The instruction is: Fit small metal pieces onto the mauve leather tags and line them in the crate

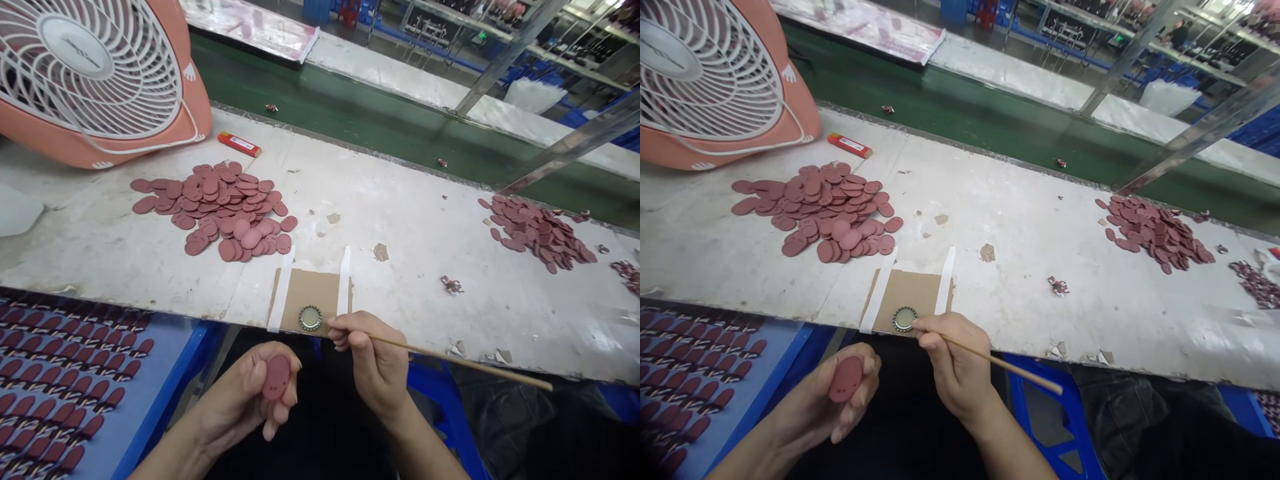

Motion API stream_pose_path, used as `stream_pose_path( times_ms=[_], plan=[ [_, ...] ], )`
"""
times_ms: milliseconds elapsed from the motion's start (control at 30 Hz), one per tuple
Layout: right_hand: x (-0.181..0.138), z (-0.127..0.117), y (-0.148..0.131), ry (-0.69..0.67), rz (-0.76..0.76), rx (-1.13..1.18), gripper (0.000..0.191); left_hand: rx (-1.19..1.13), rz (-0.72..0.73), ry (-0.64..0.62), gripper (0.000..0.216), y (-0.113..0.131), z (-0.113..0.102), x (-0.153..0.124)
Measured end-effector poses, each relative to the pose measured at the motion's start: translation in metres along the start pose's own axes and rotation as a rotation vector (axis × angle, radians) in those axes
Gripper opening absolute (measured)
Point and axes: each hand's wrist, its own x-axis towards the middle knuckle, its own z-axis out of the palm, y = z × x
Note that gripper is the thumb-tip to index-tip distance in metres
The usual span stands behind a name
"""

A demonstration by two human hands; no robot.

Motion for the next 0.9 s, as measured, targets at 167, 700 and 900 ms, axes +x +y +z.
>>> stream_pose_path(
  times_ms=[167,700,900],
  plan=[
    [0.002,0.008,0.002,-0.032,-0.042,-0.152,0.022,-0.026,0.118,0.104,0.030,0.010,0.006,-0.003],
    [0.000,0.009,-0.013,0.058,-0.025,-0.069,0.022,0.084,0.217,0.237,0.030,0.016,0.025,0.000],
    [-0.009,0.005,-0.043,0.135,-0.141,0.066,0.029,0.104,0.198,0.200,0.028,0.012,0.040,0.012]
  ],
)
